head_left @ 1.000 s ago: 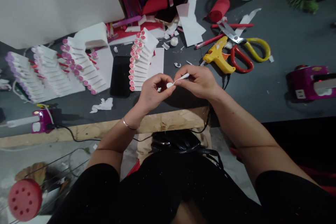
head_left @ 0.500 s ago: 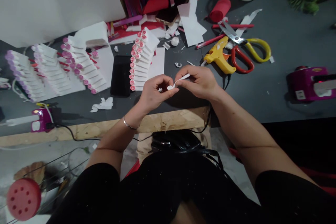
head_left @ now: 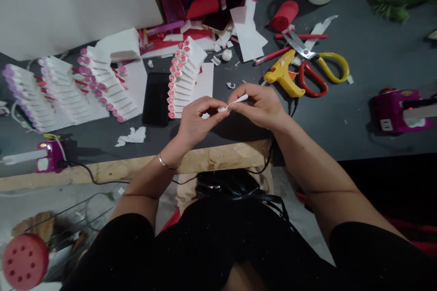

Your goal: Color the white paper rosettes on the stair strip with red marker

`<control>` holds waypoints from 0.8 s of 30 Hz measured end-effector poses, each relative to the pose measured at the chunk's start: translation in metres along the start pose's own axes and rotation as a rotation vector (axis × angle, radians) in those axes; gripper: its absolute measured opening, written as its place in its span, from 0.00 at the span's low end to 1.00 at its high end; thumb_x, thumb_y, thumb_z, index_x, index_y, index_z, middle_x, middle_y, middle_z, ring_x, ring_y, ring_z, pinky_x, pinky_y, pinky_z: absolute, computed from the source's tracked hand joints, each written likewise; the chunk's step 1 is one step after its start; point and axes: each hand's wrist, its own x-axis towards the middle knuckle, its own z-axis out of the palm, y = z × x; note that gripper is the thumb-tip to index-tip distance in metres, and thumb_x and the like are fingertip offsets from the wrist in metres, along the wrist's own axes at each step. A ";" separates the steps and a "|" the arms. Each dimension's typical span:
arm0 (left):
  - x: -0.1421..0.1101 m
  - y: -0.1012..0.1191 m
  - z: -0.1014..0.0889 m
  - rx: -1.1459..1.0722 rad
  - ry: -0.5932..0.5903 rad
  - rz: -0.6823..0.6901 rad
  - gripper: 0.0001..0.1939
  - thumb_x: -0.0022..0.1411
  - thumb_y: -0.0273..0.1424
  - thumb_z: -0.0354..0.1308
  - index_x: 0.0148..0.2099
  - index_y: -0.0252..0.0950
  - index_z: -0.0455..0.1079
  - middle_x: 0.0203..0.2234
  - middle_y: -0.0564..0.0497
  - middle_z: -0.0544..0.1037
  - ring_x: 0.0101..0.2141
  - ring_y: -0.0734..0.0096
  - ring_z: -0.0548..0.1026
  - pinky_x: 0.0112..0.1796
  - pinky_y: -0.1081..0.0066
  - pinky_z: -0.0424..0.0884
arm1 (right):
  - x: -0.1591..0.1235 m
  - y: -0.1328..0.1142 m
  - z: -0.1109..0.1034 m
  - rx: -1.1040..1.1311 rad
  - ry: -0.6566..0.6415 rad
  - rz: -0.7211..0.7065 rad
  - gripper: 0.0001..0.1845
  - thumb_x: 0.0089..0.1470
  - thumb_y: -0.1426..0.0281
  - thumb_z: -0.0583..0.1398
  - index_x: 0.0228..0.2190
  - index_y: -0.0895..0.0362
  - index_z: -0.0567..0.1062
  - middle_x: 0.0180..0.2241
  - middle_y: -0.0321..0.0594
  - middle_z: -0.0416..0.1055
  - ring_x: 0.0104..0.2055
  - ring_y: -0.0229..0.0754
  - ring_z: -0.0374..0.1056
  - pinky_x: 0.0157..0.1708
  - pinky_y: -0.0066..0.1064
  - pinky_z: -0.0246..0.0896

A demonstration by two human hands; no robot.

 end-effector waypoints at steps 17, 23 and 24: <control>-0.004 0.003 0.002 0.017 0.015 -0.079 0.21 0.65 0.52 0.71 0.40 0.39 0.81 0.32 0.52 0.84 0.30 0.74 0.79 0.33 0.73 0.75 | 0.002 0.000 0.004 0.138 -0.013 0.125 0.28 0.52 0.42 0.72 0.33 0.55 0.83 0.28 0.36 0.78 0.30 0.36 0.69 0.30 0.28 0.63; -0.007 -0.001 -0.001 0.068 -0.015 0.024 0.19 0.66 0.51 0.71 0.46 0.40 0.79 0.34 0.53 0.81 0.31 0.74 0.80 0.33 0.74 0.76 | 0.002 0.002 0.003 0.280 -0.066 0.152 0.25 0.51 0.46 0.74 0.32 0.56 0.84 0.28 0.36 0.79 0.29 0.35 0.70 0.30 0.28 0.65; -0.007 -0.001 -0.002 0.064 -0.039 0.021 0.19 0.67 0.51 0.70 0.46 0.40 0.79 0.35 0.53 0.81 0.31 0.74 0.80 0.33 0.74 0.76 | 0.002 0.001 0.003 0.292 -0.078 0.157 0.25 0.50 0.46 0.75 0.31 0.56 0.85 0.28 0.37 0.79 0.30 0.35 0.70 0.31 0.28 0.65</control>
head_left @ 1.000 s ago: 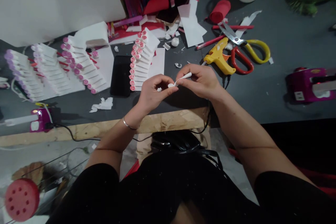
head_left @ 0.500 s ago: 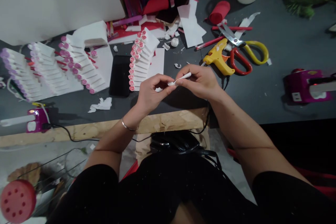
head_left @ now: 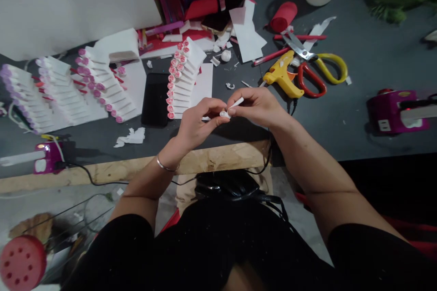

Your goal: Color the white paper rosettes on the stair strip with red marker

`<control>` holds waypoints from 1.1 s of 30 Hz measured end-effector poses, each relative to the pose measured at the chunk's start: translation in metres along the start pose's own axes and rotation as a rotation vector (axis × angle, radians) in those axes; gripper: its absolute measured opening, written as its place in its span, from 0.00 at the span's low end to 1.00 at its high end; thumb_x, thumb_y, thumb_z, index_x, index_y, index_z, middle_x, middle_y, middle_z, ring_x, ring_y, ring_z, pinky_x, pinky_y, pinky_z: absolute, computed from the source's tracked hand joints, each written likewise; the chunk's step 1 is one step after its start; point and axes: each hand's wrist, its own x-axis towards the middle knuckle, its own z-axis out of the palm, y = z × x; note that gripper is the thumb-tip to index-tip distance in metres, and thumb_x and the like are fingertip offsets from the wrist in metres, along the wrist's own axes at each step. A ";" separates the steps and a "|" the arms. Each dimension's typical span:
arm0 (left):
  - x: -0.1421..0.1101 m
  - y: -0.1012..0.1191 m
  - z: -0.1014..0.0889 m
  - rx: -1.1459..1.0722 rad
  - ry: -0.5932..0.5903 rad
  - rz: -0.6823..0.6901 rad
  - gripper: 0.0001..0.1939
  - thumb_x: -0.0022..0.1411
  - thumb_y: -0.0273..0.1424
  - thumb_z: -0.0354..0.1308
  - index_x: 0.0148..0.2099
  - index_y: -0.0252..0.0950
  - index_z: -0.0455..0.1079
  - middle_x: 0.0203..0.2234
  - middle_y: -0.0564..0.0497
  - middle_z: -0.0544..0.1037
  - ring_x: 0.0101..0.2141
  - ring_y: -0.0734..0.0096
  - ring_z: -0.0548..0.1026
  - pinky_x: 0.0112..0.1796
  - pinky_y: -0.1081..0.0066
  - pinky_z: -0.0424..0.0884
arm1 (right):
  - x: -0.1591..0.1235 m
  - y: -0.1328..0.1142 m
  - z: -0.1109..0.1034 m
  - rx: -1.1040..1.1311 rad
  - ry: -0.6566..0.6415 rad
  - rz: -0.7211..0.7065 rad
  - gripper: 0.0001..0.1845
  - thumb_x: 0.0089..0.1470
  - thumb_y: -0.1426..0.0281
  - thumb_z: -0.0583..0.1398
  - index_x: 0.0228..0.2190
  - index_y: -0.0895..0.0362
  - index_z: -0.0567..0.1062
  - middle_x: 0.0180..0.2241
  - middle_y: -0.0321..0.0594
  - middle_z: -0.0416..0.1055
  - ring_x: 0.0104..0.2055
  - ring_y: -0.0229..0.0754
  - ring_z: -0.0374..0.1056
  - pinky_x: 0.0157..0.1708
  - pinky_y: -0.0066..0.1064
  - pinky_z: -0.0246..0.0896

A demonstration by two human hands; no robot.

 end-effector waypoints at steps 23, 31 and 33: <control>0.009 -0.001 0.001 -0.137 0.011 -0.160 0.28 0.58 0.58 0.73 0.38 0.37 0.79 0.30 0.52 0.83 0.28 0.74 0.77 0.30 0.74 0.72 | -0.002 0.002 0.008 -0.225 0.109 -0.102 0.24 0.54 0.45 0.72 0.31 0.54 0.85 0.30 0.39 0.80 0.31 0.38 0.70 0.32 0.31 0.65; 0.010 0.001 -0.001 -0.052 0.010 -0.111 0.26 0.63 0.56 0.70 0.39 0.37 0.80 0.31 0.50 0.84 0.28 0.75 0.78 0.30 0.74 0.72 | -0.003 -0.001 0.005 -0.182 0.098 -0.048 0.28 0.53 0.42 0.71 0.32 0.55 0.86 0.26 0.36 0.78 0.27 0.34 0.64 0.26 0.29 0.55; 0.009 0.000 -0.002 -0.044 0.003 -0.102 0.24 0.64 0.55 0.71 0.39 0.37 0.80 0.31 0.50 0.84 0.29 0.75 0.78 0.31 0.74 0.72 | -0.003 -0.001 0.005 -0.176 0.100 -0.049 0.28 0.52 0.42 0.72 0.32 0.56 0.86 0.26 0.36 0.78 0.27 0.34 0.64 0.26 0.29 0.55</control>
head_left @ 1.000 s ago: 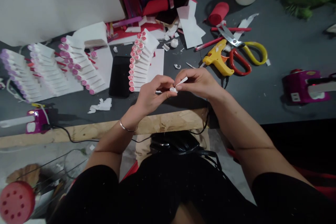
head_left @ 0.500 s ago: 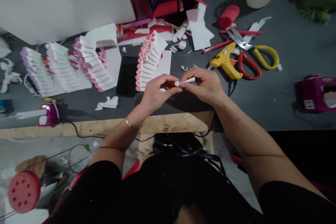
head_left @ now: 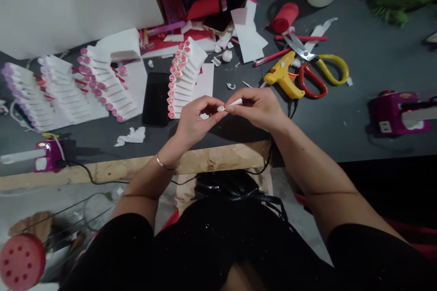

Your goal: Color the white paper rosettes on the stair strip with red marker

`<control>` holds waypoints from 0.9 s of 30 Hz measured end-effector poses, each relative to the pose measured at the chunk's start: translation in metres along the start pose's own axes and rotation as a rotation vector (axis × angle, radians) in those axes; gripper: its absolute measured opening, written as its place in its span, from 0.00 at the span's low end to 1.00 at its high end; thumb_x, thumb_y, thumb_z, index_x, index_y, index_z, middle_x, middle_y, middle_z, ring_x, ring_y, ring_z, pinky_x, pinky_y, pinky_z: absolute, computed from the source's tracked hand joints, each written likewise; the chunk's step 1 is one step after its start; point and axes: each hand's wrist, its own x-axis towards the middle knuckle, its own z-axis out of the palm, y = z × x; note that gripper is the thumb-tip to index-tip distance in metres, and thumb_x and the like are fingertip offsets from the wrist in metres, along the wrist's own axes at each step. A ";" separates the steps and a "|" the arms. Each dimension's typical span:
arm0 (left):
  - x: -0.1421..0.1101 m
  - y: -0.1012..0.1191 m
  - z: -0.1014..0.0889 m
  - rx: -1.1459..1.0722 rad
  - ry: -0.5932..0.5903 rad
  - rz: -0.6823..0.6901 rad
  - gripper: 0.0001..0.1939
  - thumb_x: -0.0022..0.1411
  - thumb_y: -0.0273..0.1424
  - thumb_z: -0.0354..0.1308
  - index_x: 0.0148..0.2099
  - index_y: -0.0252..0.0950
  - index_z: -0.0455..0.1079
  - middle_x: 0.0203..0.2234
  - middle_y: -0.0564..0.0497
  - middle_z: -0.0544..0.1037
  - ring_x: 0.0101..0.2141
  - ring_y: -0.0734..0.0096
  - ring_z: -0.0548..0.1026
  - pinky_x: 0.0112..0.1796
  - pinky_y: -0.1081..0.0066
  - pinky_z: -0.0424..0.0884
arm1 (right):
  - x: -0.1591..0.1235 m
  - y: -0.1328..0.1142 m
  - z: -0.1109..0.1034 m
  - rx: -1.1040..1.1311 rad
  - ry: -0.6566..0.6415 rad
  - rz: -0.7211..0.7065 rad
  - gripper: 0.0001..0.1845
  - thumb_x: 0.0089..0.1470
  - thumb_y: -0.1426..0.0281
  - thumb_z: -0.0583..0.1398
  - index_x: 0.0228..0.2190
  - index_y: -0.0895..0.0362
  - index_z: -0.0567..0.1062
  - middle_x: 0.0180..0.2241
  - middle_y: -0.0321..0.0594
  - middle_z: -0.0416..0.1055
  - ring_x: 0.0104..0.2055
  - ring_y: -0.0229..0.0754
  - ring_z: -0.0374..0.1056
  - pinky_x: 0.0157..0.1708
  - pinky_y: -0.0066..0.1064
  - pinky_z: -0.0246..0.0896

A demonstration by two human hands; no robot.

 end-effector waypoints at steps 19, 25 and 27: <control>-0.001 0.002 0.000 0.115 -0.002 0.133 0.10 0.70 0.39 0.66 0.41 0.38 0.80 0.32 0.51 0.83 0.29 0.74 0.75 0.31 0.73 0.70 | 0.001 0.002 -0.002 -0.063 -0.014 -0.014 0.26 0.54 0.44 0.72 0.33 0.55 0.82 0.29 0.35 0.77 0.31 0.35 0.66 0.31 0.29 0.61; -0.002 0.000 0.002 0.163 0.038 0.158 0.07 0.71 0.35 0.65 0.39 0.38 0.78 0.30 0.52 0.82 0.29 0.75 0.75 0.31 0.74 0.70 | 0.001 0.001 0.000 -0.077 -0.019 -0.041 0.25 0.58 0.45 0.69 0.33 0.55 0.81 0.29 0.35 0.76 0.30 0.35 0.65 0.32 0.29 0.63; -0.002 -0.001 0.002 0.176 0.047 0.168 0.07 0.71 0.34 0.64 0.39 0.38 0.78 0.30 0.53 0.81 0.30 0.75 0.76 0.31 0.74 0.70 | 0.001 0.000 0.000 -0.081 -0.020 -0.044 0.25 0.59 0.45 0.69 0.34 0.55 0.81 0.29 0.35 0.76 0.30 0.35 0.66 0.32 0.29 0.63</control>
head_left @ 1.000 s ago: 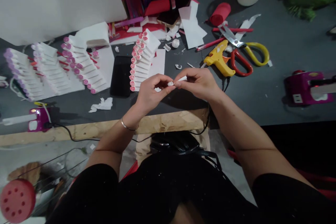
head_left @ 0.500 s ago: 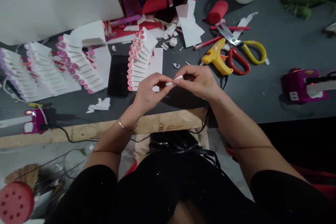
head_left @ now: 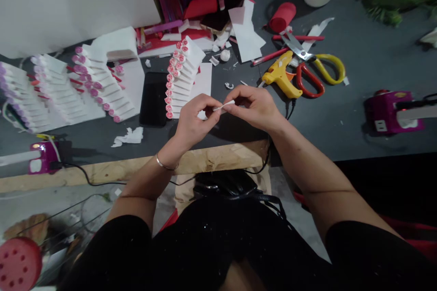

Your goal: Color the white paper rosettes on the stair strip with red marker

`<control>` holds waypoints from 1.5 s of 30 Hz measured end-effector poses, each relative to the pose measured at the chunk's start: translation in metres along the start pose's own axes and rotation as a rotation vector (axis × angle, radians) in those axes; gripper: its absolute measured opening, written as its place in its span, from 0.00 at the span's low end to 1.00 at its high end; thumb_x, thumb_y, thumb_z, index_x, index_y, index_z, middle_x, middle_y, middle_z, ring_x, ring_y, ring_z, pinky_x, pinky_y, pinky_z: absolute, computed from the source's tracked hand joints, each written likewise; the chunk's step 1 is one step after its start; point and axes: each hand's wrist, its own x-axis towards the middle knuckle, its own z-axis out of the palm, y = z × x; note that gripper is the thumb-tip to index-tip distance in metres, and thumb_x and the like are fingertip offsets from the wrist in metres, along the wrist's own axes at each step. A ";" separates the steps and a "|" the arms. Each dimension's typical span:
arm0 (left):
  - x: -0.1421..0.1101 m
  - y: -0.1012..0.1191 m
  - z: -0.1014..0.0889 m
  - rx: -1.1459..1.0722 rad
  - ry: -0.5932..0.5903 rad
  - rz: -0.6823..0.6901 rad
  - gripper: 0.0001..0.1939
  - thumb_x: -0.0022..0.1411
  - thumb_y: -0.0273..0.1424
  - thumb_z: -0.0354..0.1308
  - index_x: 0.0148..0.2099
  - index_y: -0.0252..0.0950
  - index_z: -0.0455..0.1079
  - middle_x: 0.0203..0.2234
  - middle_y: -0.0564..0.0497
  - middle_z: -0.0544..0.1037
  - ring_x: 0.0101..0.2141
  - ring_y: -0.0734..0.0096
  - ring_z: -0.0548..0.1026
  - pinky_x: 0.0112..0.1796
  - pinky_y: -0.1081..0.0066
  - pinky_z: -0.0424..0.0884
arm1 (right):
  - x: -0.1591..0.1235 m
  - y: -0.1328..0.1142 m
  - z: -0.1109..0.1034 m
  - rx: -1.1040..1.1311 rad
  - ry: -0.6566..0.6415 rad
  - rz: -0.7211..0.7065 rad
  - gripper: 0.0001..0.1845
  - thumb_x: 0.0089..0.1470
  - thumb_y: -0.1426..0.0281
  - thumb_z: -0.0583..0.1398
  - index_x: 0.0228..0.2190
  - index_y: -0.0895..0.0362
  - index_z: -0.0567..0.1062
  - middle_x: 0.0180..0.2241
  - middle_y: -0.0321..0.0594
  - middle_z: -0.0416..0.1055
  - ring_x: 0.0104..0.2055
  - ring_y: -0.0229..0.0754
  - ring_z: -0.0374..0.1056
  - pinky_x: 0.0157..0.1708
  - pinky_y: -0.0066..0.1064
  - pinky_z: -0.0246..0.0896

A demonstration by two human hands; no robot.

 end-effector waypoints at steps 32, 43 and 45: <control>0.002 -0.008 -0.002 -0.148 -0.029 -0.036 0.17 0.69 0.48 0.69 0.48 0.40 0.78 0.38 0.50 0.82 0.36 0.71 0.80 0.37 0.70 0.77 | 0.001 0.002 0.004 0.166 0.044 0.042 0.29 0.52 0.41 0.72 0.33 0.55 0.82 0.30 0.37 0.79 0.31 0.36 0.70 0.31 0.29 0.65; 0.005 -0.001 -0.008 0.036 -0.061 -0.020 0.02 0.66 0.30 0.65 0.41 0.39 0.76 0.31 0.53 0.79 0.28 0.74 0.72 0.31 0.72 0.69 | 0.000 0.004 0.007 0.034 0.021 -0.016 0.19 0.59 0.51 0.69 0.35 0.55 0.83 0.33 0.37 0.82 0.32 0.37 0.71 0.34 0.29 0.68; 0.006 0.000 -0.008 0.064 -0.053 0.006 0.03 0.63 0.27 0.64 0.40 0.39 0.75 0.29 0.54 0.77 0.28 0.74 0.71 0.31 0.72 0.69 | 0.001 0.005 0.008 -0.016 0.011 -0.062 0.14 0.61 0.56 0.68 0.35 0.55 0.83 0.34 0.37 0.82 0.33 0.37 0.71 0.36 0.30 0.69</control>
